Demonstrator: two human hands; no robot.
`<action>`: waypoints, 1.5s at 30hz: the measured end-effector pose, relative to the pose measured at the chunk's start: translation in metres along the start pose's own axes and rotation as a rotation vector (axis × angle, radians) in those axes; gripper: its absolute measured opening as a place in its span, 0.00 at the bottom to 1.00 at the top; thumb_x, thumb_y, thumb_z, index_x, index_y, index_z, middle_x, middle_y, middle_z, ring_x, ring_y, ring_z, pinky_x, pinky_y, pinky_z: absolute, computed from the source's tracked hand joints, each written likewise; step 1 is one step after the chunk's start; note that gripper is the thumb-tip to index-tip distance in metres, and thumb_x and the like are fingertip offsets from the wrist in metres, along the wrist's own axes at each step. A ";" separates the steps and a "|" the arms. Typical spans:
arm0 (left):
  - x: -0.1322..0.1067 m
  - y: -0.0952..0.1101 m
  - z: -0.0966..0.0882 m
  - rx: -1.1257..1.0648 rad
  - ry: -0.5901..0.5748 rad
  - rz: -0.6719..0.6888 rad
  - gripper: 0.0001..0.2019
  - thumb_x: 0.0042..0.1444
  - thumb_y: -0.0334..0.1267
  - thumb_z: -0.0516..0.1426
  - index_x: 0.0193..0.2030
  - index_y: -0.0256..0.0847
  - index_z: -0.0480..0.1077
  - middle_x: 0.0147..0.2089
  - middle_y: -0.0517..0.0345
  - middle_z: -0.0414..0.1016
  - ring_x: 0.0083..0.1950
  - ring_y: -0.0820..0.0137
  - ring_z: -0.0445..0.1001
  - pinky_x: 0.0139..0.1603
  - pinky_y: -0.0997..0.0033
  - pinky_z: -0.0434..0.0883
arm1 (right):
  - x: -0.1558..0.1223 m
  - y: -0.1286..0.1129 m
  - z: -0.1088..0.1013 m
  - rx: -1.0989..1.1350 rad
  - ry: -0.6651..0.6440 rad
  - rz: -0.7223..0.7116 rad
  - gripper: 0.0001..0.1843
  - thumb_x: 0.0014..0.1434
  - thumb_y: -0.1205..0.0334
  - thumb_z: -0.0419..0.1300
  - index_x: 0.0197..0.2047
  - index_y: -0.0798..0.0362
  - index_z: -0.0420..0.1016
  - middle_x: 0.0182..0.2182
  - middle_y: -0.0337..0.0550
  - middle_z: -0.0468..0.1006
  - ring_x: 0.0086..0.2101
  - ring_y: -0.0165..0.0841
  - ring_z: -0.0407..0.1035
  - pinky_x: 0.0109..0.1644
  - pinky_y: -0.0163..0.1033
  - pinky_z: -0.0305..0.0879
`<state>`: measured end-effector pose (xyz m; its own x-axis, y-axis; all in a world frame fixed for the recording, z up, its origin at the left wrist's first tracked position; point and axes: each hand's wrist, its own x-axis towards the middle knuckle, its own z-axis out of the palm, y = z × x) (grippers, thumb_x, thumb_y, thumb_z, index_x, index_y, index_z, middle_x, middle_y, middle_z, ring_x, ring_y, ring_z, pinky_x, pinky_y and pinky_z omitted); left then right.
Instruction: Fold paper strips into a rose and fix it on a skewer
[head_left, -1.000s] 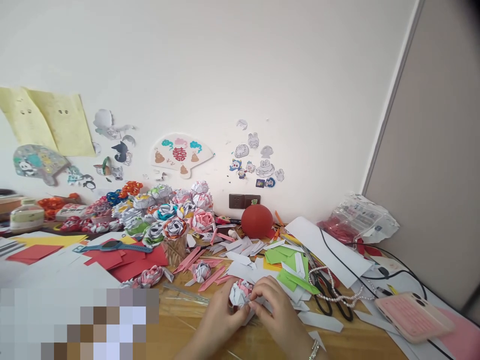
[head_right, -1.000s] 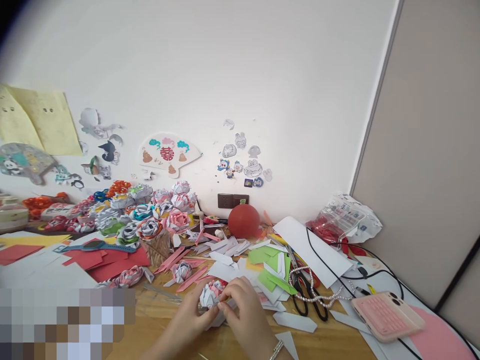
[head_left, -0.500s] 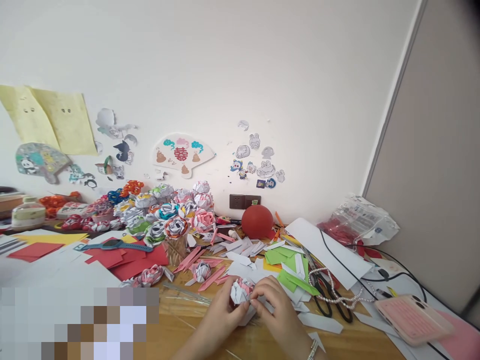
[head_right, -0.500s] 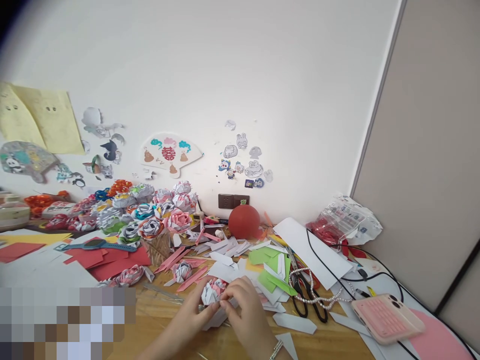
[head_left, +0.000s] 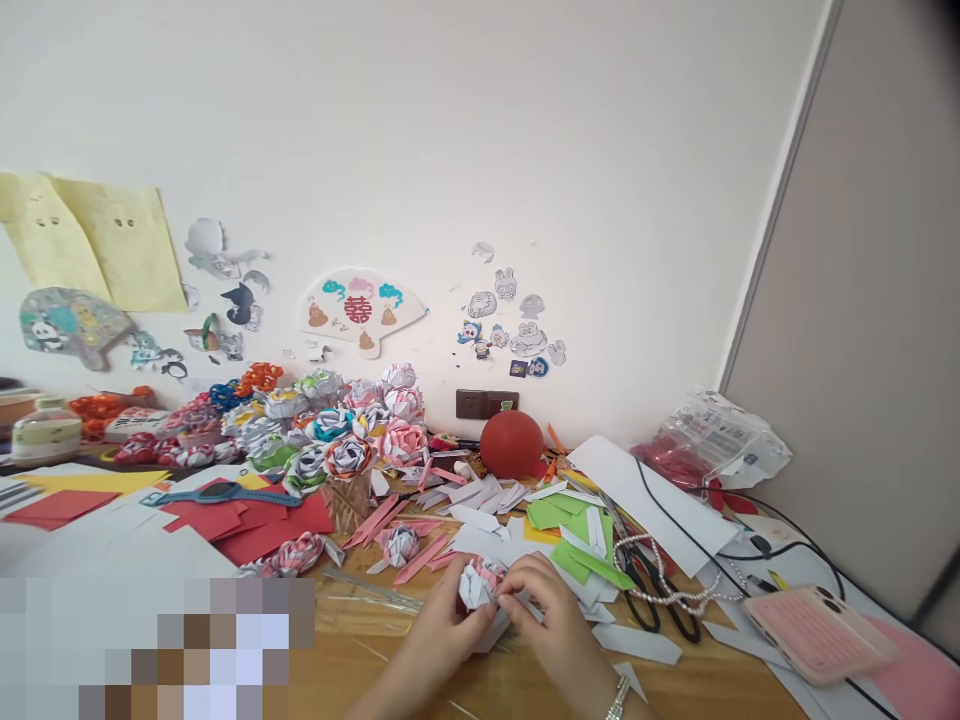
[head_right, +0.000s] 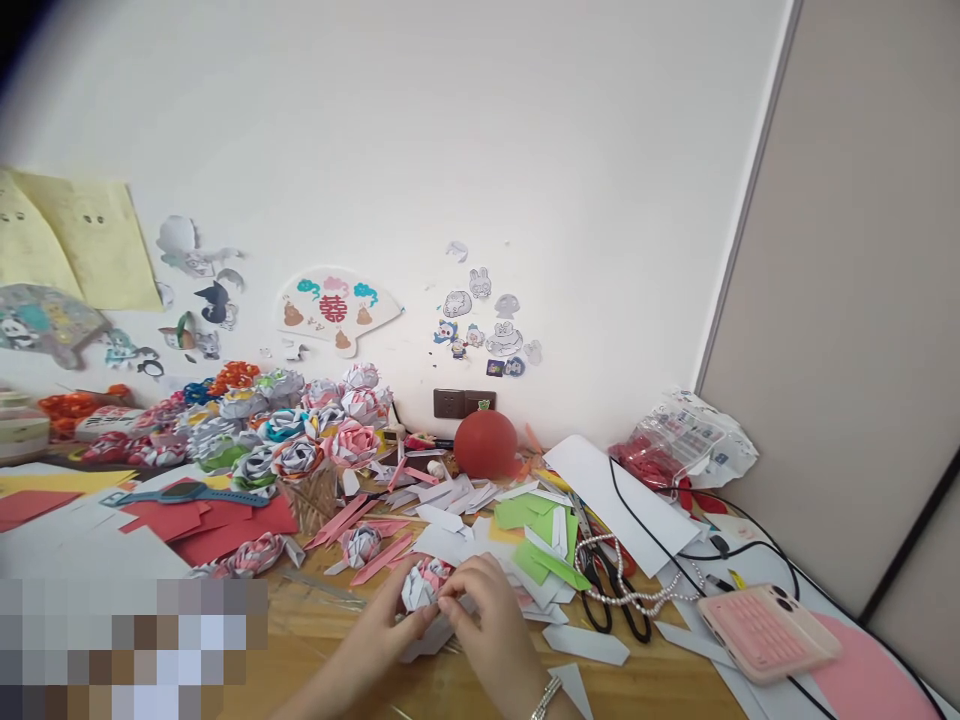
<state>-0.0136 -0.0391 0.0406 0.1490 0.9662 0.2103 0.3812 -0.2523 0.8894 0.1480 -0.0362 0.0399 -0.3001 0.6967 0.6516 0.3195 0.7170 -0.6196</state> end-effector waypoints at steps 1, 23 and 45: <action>0.000 0.001 0.000 0.005 -0.004 -0.012 0.16 0.47 0.42 0.55 0.43 0.37 0.65 0.36 0.56 0.72 0.38 0.62 0.68 0.39 0.68 0.65 | 0.000 0.001 0.000 -0.002 -0.002 0.002 0.07 0.60 0.64 0.54 0.30 0.52 0.68 0.30 0.40 0.70 0.35 0.33 0.65 0.39 0.37 0.64; 0.001 -0.005 0.011 -0.384 -0.093 -0.189 0.20 0.44 0.45 0.54 0.44 0.38 0.61 0.23 0.68 0.62 0.24 0.72 0.61 0.29 0.72 0.59 | -0.002 0.004 0.000 -0.075 -0.007 -0.078 0.04 0.61 0.65 0.53 0.33 0.51 0.64 0.30 0.39 0.68 0.35 0.34 0.63 0.38 0.37 0.60; -0.005 0.005 0.007 -0.397 -0.095 -0.169 0.22 0.46 0.46 0.54 0.47 0.38 0.62 0.23 0.66 0.66 0.28 0.70 0.63 0.33 0.71 0.61 | 0.000 0.001 -0.001 0.029 0.021 -0.040 0.14 0.63 0.52 0.47 0.31 0.51 0.63 0.29 0.40 0.66 0.33 0.33 0.63 0.37 0.37 0.61</action>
<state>-0.0065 -0.0450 0.0412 0.2054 0.9783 0.0270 0.0301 -0.0339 0.9990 0.1490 -0.0355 0.0391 -0.2935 0.6671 0.6847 0.2817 0.7448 -0.6049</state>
